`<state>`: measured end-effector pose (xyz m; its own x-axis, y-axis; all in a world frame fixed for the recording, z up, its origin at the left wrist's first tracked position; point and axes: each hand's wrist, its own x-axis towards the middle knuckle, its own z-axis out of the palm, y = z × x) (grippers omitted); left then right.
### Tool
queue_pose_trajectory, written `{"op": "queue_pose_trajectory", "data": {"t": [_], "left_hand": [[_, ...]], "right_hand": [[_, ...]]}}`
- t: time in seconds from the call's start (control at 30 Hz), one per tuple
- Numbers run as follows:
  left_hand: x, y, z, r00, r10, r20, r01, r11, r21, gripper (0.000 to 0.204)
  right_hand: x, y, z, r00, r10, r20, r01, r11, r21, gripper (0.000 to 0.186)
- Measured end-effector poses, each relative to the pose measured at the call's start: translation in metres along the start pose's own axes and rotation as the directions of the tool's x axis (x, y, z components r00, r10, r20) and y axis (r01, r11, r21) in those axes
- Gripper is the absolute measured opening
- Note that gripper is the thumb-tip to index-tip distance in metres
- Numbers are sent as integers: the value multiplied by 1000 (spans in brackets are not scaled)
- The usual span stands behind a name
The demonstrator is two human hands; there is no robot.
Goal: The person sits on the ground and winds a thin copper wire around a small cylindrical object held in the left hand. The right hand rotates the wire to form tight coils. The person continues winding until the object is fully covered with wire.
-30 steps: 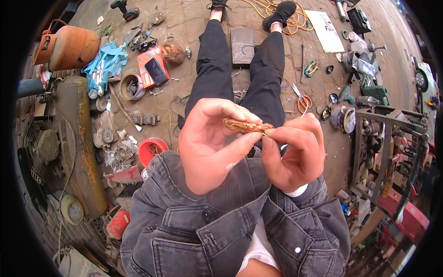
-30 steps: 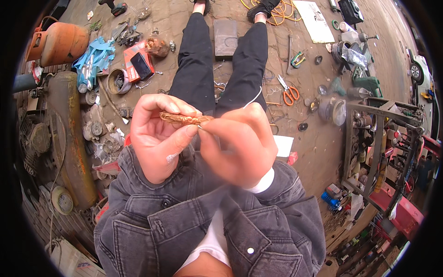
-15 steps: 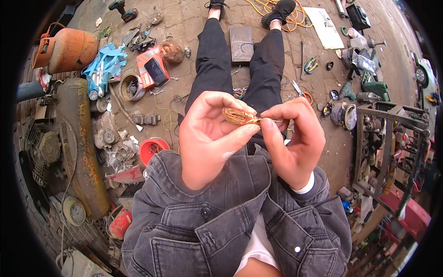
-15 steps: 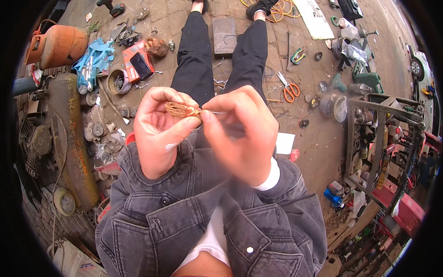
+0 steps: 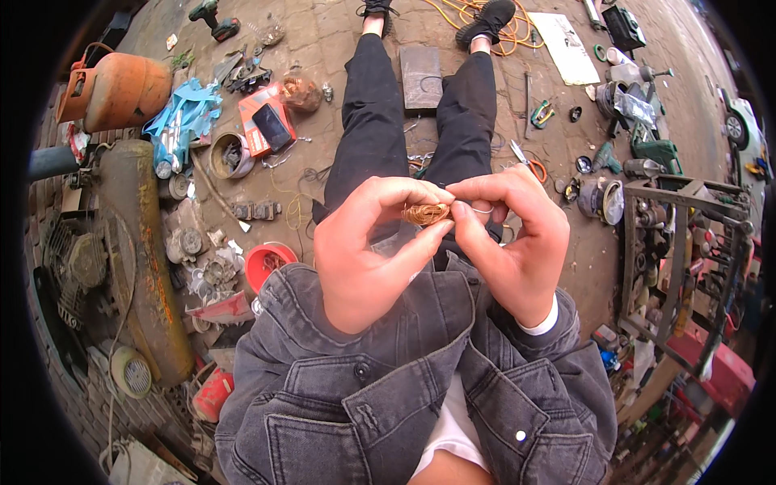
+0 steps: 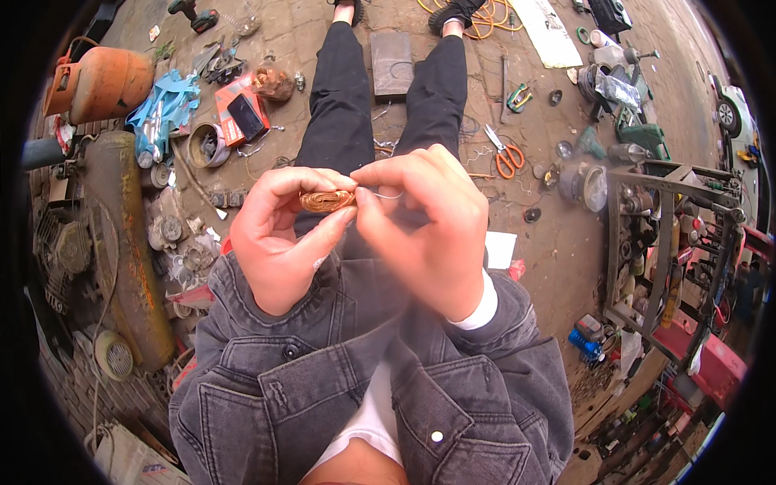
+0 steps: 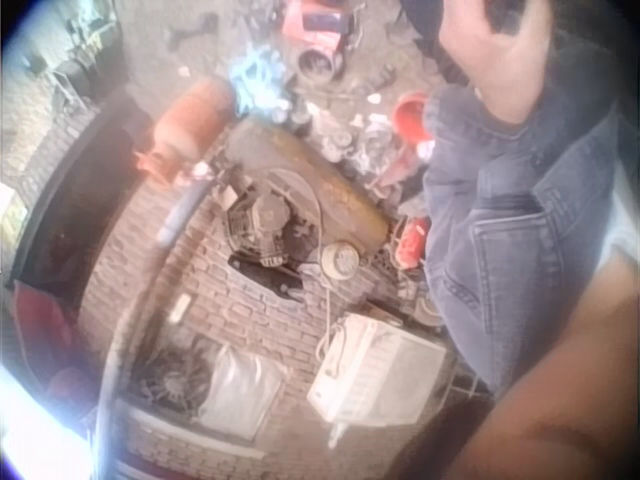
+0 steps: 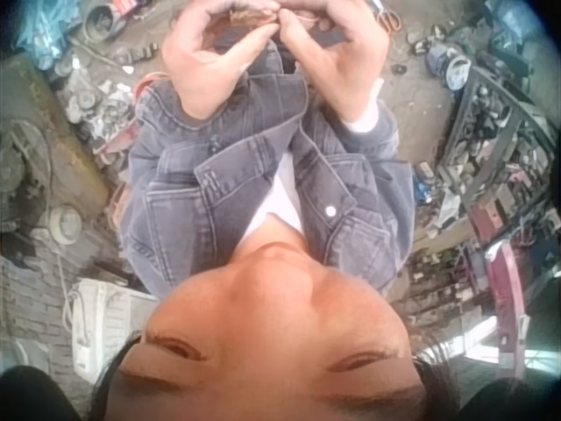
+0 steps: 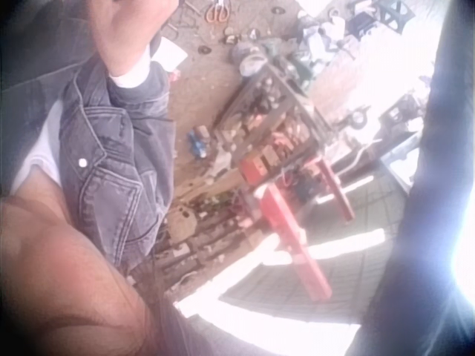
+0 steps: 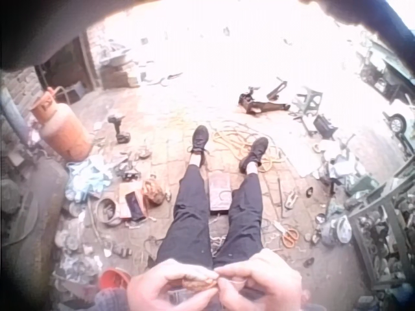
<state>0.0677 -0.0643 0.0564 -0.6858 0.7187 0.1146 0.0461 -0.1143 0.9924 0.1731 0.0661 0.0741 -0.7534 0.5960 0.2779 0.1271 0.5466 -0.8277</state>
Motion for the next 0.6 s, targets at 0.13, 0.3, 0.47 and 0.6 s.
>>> {"op": "queue_pose_trajectory", "data": {"t": [0.13, 0.3, 0.47, 0.6], "left_hand": [[1, -1, -3, 994, 113, 9, -113, 989, 92, 29], [4, 3, -7, 958, 281, 46, -281, 907, 313, 29], [3, 7, -11, 937, 336, 95, -344, 841, 417, 29], [4, 8, -17, 938, 328, 114, -346, 859, 377, 30]], "right_hand": [[1, 0, 0, 999, -43, 11, 43, 999, 3, 21], [3, -1, 3, 974, -227, -21, 221, 963, -152, 22], [5, 0, 7, 938, -345, -31, 327, 911, -252, 24], [8, 3, 12, 909, -415, -43, 390, 881, -267, 23]]}}
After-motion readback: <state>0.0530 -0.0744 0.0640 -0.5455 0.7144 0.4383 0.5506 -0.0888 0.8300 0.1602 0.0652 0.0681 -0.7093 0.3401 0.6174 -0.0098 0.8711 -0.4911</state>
